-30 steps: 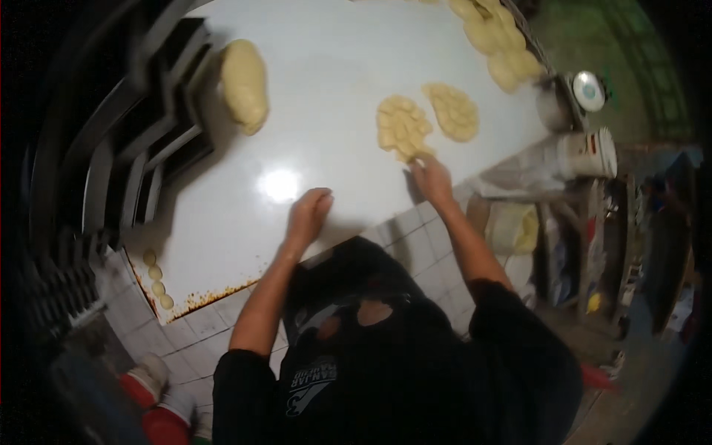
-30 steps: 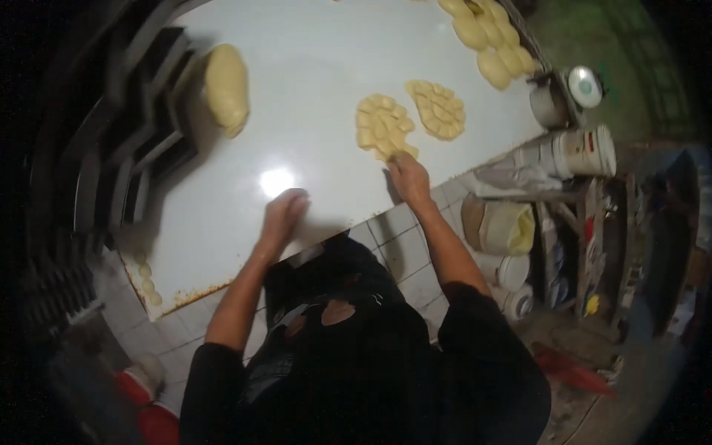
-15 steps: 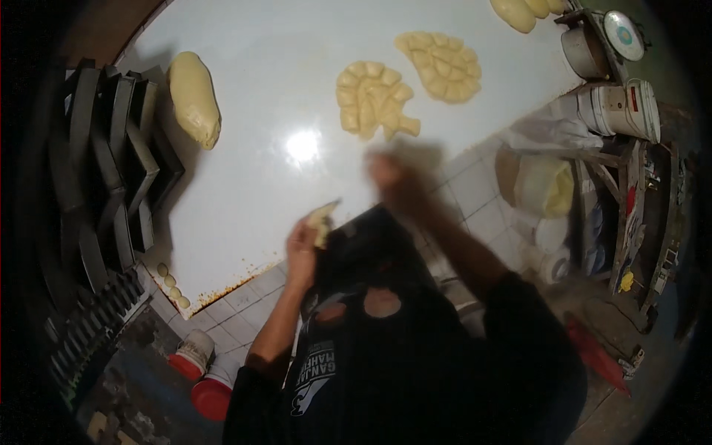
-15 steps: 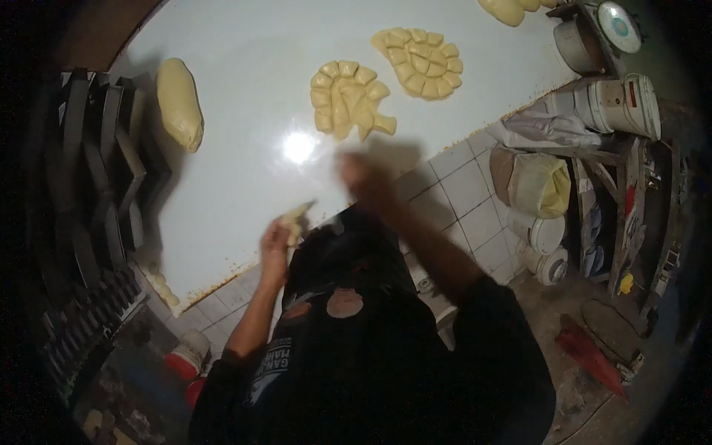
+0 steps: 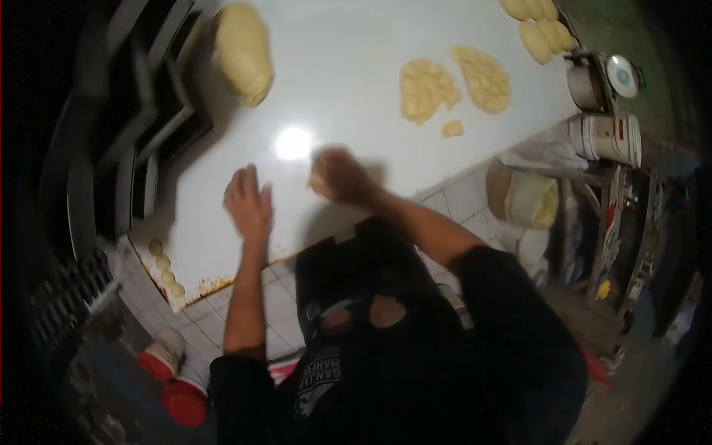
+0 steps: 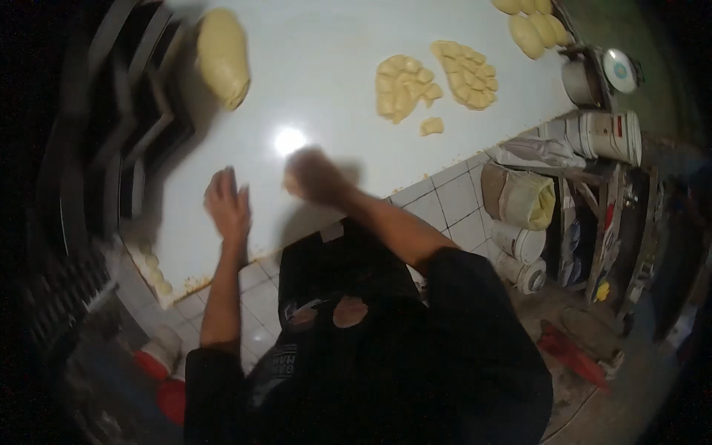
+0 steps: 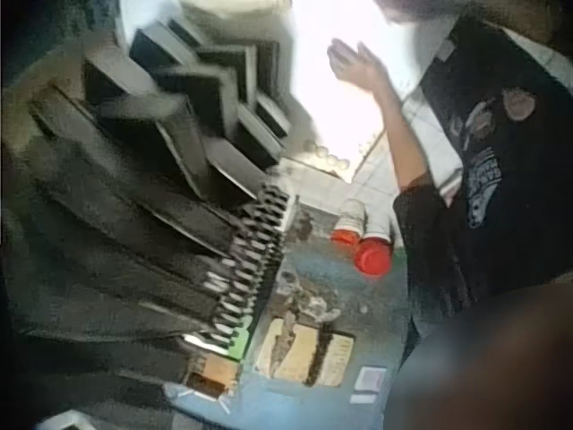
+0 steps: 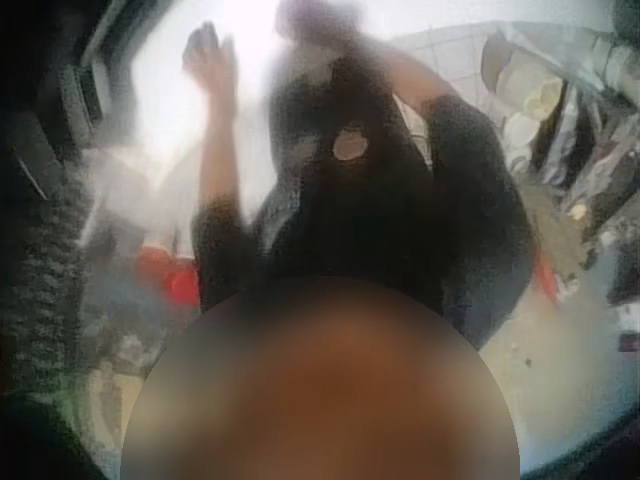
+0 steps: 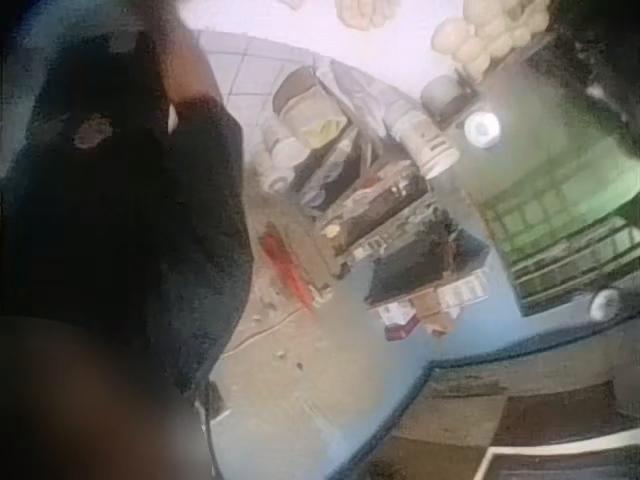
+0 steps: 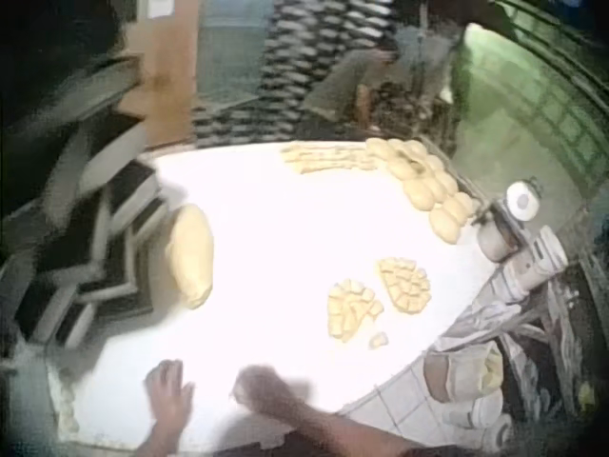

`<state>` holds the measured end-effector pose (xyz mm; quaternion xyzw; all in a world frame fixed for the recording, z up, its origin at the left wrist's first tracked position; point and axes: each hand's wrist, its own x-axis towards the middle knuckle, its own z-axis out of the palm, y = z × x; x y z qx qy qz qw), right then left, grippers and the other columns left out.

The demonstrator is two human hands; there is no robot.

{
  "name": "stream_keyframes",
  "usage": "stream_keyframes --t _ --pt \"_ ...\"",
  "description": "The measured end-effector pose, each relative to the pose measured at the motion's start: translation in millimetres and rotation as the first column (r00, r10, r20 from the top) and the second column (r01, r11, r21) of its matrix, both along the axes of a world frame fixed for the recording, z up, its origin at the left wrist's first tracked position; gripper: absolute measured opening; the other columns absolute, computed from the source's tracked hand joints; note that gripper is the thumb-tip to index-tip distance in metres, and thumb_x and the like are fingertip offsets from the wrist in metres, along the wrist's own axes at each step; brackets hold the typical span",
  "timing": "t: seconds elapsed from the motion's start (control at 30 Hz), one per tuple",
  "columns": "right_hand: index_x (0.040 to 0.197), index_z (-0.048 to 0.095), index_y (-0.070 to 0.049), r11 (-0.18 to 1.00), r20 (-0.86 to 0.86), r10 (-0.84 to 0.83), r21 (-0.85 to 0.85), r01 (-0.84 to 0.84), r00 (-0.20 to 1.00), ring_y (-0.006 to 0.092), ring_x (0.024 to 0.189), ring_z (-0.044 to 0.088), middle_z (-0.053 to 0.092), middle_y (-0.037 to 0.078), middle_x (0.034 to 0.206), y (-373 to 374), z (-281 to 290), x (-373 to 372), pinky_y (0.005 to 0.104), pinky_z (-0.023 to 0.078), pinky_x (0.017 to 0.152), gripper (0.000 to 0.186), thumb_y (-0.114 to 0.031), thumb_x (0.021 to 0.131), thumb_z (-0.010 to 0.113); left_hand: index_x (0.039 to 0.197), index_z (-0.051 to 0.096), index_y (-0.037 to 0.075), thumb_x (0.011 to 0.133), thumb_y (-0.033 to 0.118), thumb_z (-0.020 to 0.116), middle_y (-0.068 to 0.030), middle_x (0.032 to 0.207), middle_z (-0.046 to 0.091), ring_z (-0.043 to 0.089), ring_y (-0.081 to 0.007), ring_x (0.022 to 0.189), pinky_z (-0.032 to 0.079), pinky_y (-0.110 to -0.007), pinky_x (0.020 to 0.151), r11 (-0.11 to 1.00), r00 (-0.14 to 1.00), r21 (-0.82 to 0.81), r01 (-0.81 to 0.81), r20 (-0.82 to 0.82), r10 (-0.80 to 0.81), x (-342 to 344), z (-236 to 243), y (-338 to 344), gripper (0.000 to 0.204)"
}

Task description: The person cuts sections of dough from a larger mass using a scraper, weighs the pieces on a scale, and then rolls and shapes them into small balls on a table.

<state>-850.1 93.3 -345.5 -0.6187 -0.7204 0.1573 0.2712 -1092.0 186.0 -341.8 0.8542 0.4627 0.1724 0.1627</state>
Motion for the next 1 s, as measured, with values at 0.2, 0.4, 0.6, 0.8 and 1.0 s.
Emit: stream_keyframes --t 0.2,0.4,0.6,0.8,1.0 --pt "0.085 0.064 -0.005 0.984 -0.045 -0.116 -0.142 0.108 0.992 0.0339 0.073 0.064 0.061 0.016 0.072 -31 -11 -91 0.0490 0.052 0.077 0.019 -0.018 0.080 0.077 0.082 0.064 0.007 0.083 0.012 0.071 -0.0095 0.082 0.062 0.058 -0.0315 0.077 0.045 -0.050 0.073 0.826 0.814 -0.131 0.548 0.310 -0.491 -101 -33 -45 0.009" --pt "0.097 0.064 -0.008 0.814 0.097 -0.579 0.116 0.569 0.809 0.0333 0.098 0.055 0.060 0.016 0.100 61 -11 -95 0.0483 0.043 0.077 0.032 -0.030 0.081 0.081 0.090 0.063 0.008 0.089 0.015 0.071 -0.0134 0.087 0.061 0.058 -0.0330 0.082 0.044 -0.048 0.075 0.962 0.947 0.267 0.049 0.295 -0.130 -37 -25 23 0.011" --pt "0.086 0.063 -0.009 0.987 0.127 -0.148 -0.035 0.154 0.981 0.0328 0.090 0.054 0.060 0.013 0.095 -22 -30 -63 0.0472 0.041 0.078 0.037 -0.037 0.077 0.085 0.092 0.065 0.011 0.087 0.013 0.069 -0.0086 0.082 0.063 0.060 -0.0310 0.076 0.045 -0.047 0.071 0.722 0.545 -0.534 0.440 -0.481 -0.687 -127 -46 34 0.007" --pt "0.101 0.068 -0.006 0.943 0.008 -0.328 0.059 0.327 0.945 0.0365 0.107 0.055 0.061 0.015 0.110 2 -28 -131 0.0510 0.045 0.091 0.022 -0.017 0.084 0.078 0.094 0.063 0.011 0.087 0.026 0.071 -0.0140 0.091 0.062 0.060 -0.0341 0.085 0.046 -0.048 0.079 0.958 0.949 0.022 0.288 -0.143 -0.282 -80 -63 -24 0.018" --pt "0.100 0.063 0.002 0.889 -0.110 -0.458 -0.039 0.456 0.882 0.0439 0.093 0.055 0.060 0.024 0.095 100 13 -24 0.0526 0.044 0.083 0.013 -0.010 0.098 0.058 0.094 0.064 0.009 0.090 0.023 0.073 -0.0117 0.106 0.062 0.053 -0.0353 0.103 0.040 -0.051 0.092 1.000 1.000 -0.006 -0.015 0.024 0.015 -119 -19 39 0.017"
